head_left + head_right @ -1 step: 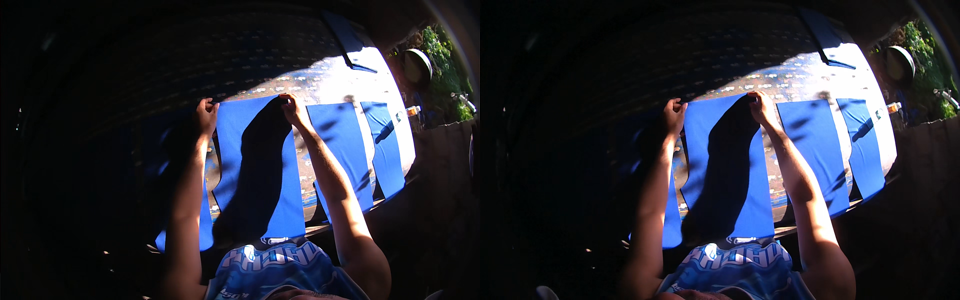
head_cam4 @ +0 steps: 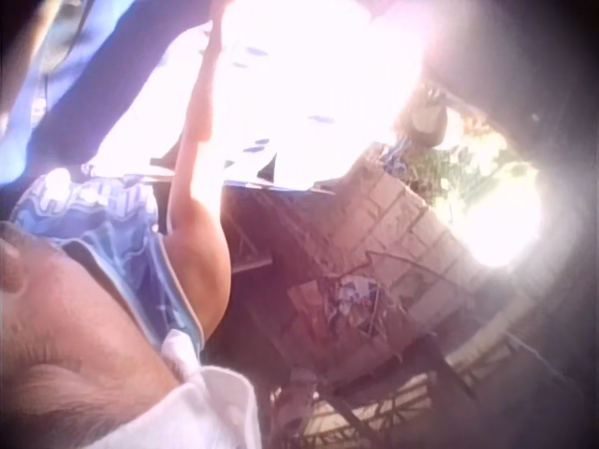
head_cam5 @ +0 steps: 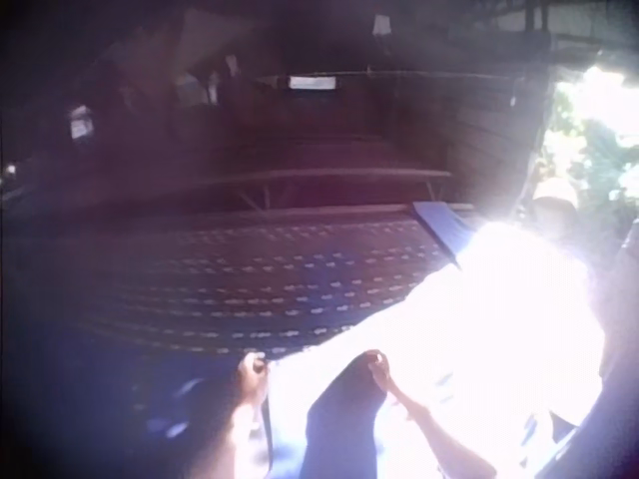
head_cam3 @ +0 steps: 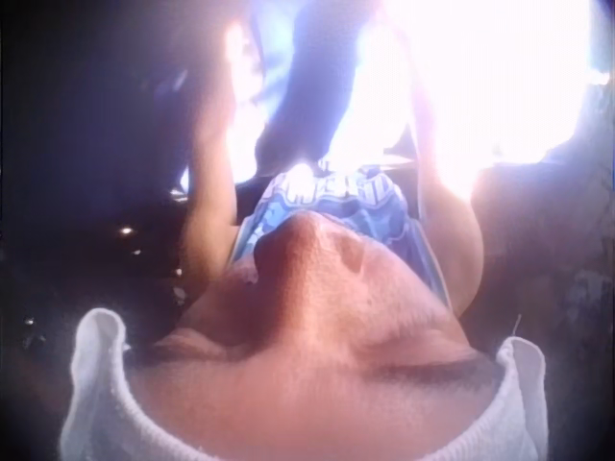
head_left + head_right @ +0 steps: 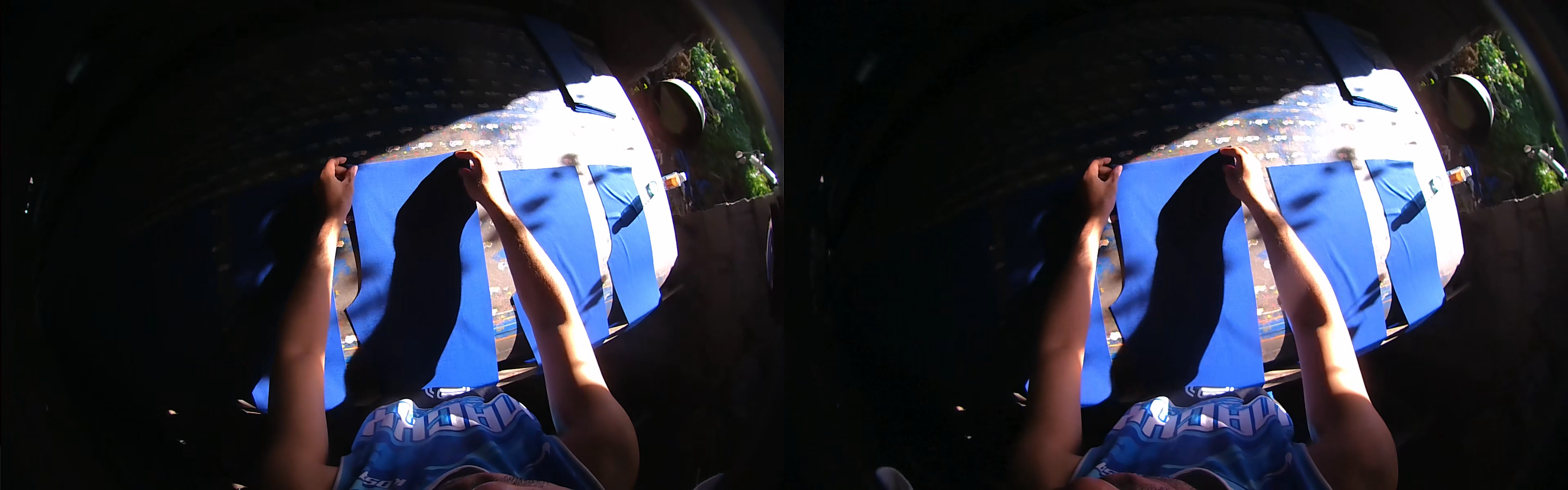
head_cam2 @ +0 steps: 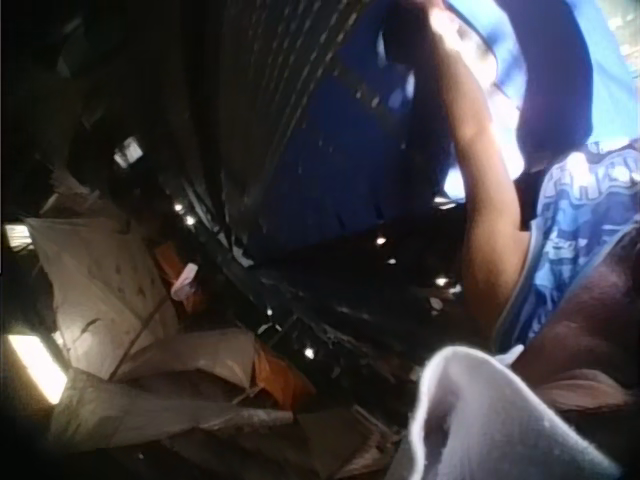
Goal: The person folds multiple blue fabric pieces on a patterned table surface. They align edges, fold each piece in half, and stack the folded items. The person handles the fabric by hand without tools.
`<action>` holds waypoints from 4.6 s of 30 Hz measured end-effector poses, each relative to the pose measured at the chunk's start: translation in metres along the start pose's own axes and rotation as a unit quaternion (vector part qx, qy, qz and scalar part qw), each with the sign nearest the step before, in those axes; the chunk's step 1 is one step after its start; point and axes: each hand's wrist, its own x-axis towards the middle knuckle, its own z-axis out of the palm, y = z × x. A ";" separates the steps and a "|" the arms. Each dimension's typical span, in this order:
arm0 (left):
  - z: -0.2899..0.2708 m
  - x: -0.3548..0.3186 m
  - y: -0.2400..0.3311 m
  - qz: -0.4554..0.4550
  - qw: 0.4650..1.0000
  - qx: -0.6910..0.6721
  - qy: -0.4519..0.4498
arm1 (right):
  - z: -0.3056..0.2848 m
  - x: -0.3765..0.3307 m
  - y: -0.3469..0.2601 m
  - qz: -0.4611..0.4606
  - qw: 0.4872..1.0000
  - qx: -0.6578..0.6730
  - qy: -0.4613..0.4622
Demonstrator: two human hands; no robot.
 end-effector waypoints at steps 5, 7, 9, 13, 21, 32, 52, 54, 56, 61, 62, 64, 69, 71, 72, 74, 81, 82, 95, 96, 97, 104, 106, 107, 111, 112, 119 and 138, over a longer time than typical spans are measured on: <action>0.008 0.008 0.003 0.007 1.000 -0.001 0.007 | 0.006 0.009 0.014 -0.029 0.999 -0.017 0.008; 0.013 0.014 -0.001 0.006 1.000 0.006 0.007 | 0.008 0.017 0.017 -0.013 1.000 -0.014 -0.004; 0.019 0.018 -0.004 0.004 1.000 0.006 0.006 | 0.007 0.020 0.020 -0.006 1.000 -0.011 -0.016; 0.022 0.018 -0.014 0.002 1.000 0.001 0.007 | 0.009 0.020 0.010 -0.002 0.999 -0.036 -0.034; 0.002 0.008 -0.007 0.024 0.999 0.022 0.003 | -0.007 -0.011 -0.002 -0.049 0.993 -0.088 0.069; -0.135 -0.319 0.027 -0.082 0.981 0.157 -0.081 | -0.147 -0.284 -0.109 0.137 0.968 -0.073 -0.197; -0.108 -0.436 0.005 -0.136 0.989 0.055 -0.003 | -0.184 -0.367 -0.110 0.165 0.929 -0.005 -0.332; -0.102 -0.436 0.004 -0.084 0.995 0.058 0.020 | -0.182 -0.373 -0.099 0.135 0.935 0.004 -0.328; -0.094 -0.431 0.009 -0.074 0.996 0.042 0.036 | -0.177 -0.379 -0.085 0.104 0.944 0.011 -0.313; -0.102 -0.430 -0.001 -0.048 0.997 0.010 0.054 | -0.177 -0.377 -0.089 0.080 0.947 0.005 -0.312; -0.103 -0.429 -0.004 -0.032 0.998 0.019 0.056 | -0.177 -0.376 -0.089 0.075 0.949 0.003 -0.307; -0.098 -0.429 0.002 -0.007 0.998 0.034 0.056 | -0.180 -0.378 -0.091 0.071 0.950 -0.005 -0.303; -0.098 -0.425 0.005 0.003 0.996 0.061 0.063 | -0.184 -0.372 -0.104 0.110 0.939 -0.043 -0.322; -0.098 -0.425 0.010 0.004 0.996 0.061 0.067 | -0.182 -0.373 -0.103 0.131 0.934 -0.049 -0.328; -0.100 -0.425 0.008 0.010 0.994 0.071 0.086 | -0.178 -0.374 -0.100 0.124 0.934 -0.042 -0.332; -0.096 -0.425 0.006 -0.008 0.994 0.053 0.095 | -0.180 -0.376 -0.097 0.114 0.943 -0.004 -0.312; -0.066 -0.397 0.062 -0.050 0.987 0.092 0.118 | -0.190 -0.377 -0.087 0.186 0.906 0.241 -0.293; -0.036 -0.380 0.074 -0.040 0.993 0.075 0.080 | -0.199 -0.380 -0.076 0.230 0.888 0.295 -0.269; 0.154 -0.332 0.191 0.100 0.949 0.008 -0.298 | -0.285 -0.251 0.093 0.201 0.972 0.125 0.013; 0.167 -0.313 0.188 0.099 0.958 0.010 -0.268 | -0.291 -0.239 0.125 0.190 0.975 0.109 0.042; 0.183 -0.290 0.184 0.100 0.967 -0.001 -0.234 | -0.302 -0.228 0.155 0.204 0.977 0.039 0.047; 0.249 -0.136 0.111 0.038 0.999 0.009 -0.031 | -0.298 -0.084 0.197 0.036 0.997 -0.055 0.048; 0.275 -0.112 0.136 0.031 0.997 0.071 -0.028 | -0.300 -0.056 0.221 0.042 0.996 -0.074 0.019; 0.278 -0.104 0.148 0.047 0.991 0.122 -0.029 | -0.296 -0.043 0.228 0.042 0.996 -0.081 0.018; 0.273 -0.107 0.167 0.044 0.982 0.179 -0.025 | -0.284 -0.006 0.244 0.052 0.995 -0.081 0.038; 0.269 -0.113 0.167 0.041 0.981 0.186 -0.026 | -0.283 -0.003 0.246 0.056 0.994 -0.093 0.027; 0.295 -0.105 0.155 0.018 0.991 0.127 0.027 | -0.282 0.015 0.241 0.042 0.990 -0.120 -0.061; 0.263 -0.137 0.250 0.140 0.954 0.266 -0.005 | -0.274 0.027 0.258 0.056 0.982 -0.154 -0.089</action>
